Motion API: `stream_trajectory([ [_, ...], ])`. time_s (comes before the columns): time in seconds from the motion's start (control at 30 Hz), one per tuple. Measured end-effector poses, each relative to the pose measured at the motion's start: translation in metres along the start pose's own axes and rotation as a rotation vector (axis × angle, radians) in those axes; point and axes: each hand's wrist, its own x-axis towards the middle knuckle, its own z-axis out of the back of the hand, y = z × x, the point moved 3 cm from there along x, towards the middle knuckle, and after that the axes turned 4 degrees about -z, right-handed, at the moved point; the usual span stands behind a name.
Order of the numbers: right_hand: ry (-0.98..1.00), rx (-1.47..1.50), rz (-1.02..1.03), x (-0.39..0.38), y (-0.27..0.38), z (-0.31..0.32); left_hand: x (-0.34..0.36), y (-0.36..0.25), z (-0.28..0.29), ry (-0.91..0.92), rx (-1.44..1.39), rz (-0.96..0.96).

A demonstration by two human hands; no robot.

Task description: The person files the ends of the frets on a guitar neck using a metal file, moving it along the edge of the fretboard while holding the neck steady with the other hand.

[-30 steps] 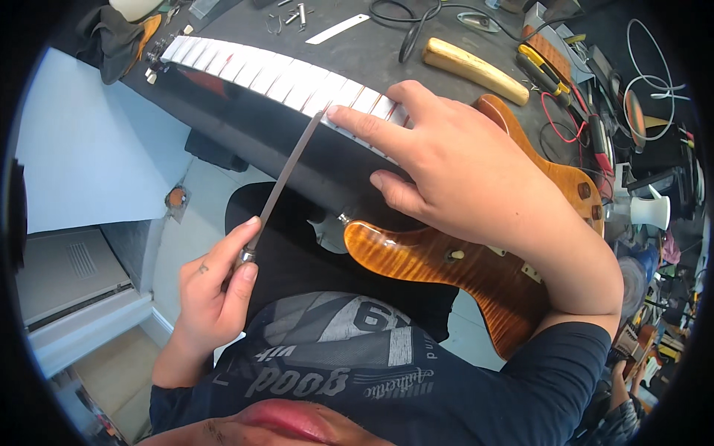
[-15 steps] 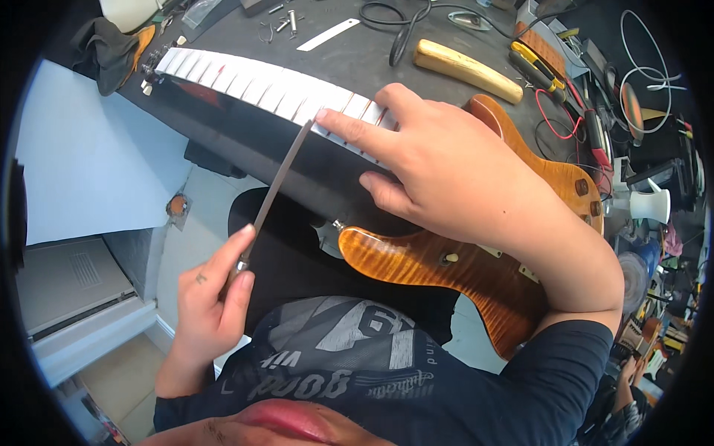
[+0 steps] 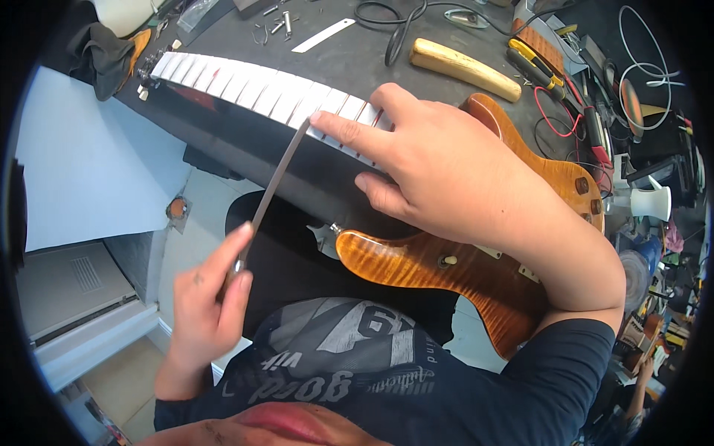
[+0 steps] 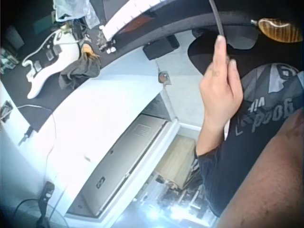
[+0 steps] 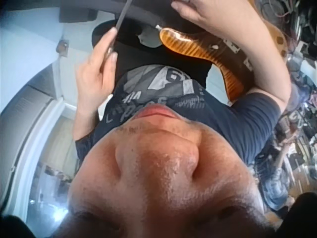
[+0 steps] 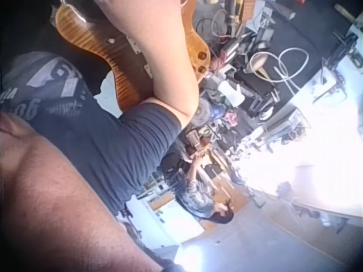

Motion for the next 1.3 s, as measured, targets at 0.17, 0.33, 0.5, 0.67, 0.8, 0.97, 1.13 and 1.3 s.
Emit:
stream_trajectory([
  [0.17,-0.018,-0.006,-0.012,-0.005,-0.003,-0.004,0.108,0.003,-0.024,-0.024,-0.003,-0.052],
  [0.33,-0.014,-0.002,-0.022,-0.008,-0.013,-0.006,0.068,0.004,-0.024,-0.031,-0.084,-0.047],
  [0.5,0.007,0.009,0.009,-0.004,-0.001,-0.003,0.018,-0.006,0.001,0.045,-0.014,0.038],
  [0.67,0.007,-0.020,-0.009,-0.002,-0.004,-0.003,0.112,-0.001,-0.024,-0.044,0.047,-0.087],
  [0.8,-0.023,-0.029,-0.030,-0.010,-0.014,-0.006,0.097,-0.004,-0.021,0.041,-0.004,-0.012],
  [0.97,-0.006,0.007,0.013,-0.003,-0.004,-0.005,0.017,-0.010,0.006,0.098,0.007,0.122],
  [1.13,-0.019,0.007,-0.002,-0.004,-0.007,-0.004,0.114,-0.008,-0.017,0.031,0.080,-0.017],
  [1.3,-0.017,0.008,-0.029,-0.009,-0.017,-0.010,0.084,-0.007,-0.021,0.059,0.076,-0.018],
])
